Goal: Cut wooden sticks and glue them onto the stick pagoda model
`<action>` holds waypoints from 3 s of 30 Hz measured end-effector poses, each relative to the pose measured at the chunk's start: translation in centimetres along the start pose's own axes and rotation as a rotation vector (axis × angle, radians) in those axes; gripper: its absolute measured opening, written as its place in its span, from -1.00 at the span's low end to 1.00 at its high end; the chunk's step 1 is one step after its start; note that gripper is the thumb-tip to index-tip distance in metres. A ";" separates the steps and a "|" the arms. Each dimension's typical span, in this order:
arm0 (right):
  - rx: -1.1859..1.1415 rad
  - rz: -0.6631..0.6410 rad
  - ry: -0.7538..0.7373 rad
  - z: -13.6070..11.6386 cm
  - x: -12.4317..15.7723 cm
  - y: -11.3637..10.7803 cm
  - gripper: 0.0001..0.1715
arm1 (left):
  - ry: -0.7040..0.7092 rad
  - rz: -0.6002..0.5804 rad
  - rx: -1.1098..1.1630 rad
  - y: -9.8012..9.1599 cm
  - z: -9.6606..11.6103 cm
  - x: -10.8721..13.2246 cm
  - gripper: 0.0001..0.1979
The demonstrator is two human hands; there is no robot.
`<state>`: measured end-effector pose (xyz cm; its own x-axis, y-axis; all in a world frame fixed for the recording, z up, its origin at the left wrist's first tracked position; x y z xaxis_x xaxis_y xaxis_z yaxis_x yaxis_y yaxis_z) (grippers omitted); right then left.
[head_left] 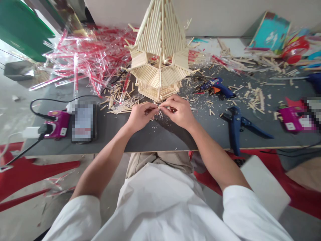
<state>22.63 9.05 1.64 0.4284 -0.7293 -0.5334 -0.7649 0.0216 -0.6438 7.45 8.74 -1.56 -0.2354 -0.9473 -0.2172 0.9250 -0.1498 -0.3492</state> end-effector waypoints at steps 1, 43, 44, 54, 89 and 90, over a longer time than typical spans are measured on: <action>0.001 -0.001 0.001 0.0 0.0 0.0 -0.85 | -0.001 -0.001 0.007 0.0 0.0 0.0 -0.78; 0.445 0.328 0.491 3.0 11.5 -16.7 -0.69 | -0.136 0.084 0.256 -1.1 -0.3 0.2 -0.74; 0.472 0.347 0.554 3.7 13.2 -17.9 -0.67 | -0.129 0.082 0.254 -1.1 -0.3 0.2 -0.74; 0.912 0.065 0.856 9.1 23.0 -21.2 0.33 | -0.115 0.107 0.292 -1.4 0.5 0.3 -0.74; -0.242 -0.357 0.826 -4.6 10.2 -0.9 -0.42 | -0.049 0.273 0.264 -1.7 1.1 1.0 -0.74; -0.239 -0.356 0.815 -4.8 10.0 -0.9 -0.42 | -0.050 0.275 0.270 -1.7 1.0 0.9 -0.73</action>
<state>25.32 -1.54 -0.45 0.2559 -0.9240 0.2841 -0.7708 -0.3724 -0.5168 6.00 7.80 -0.25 0.0407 -0.9740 -0.2227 0.9984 0.0486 -0.0303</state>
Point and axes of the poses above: each hand's wrist, its own x-axis away from the middle knuckle, its own y-axis out of the palm, z = x × y, the point moved 10 cm from there along -x, towards the middle knuckle, and after that the axes turned 7 degrees about x, right-handed, at the moved point
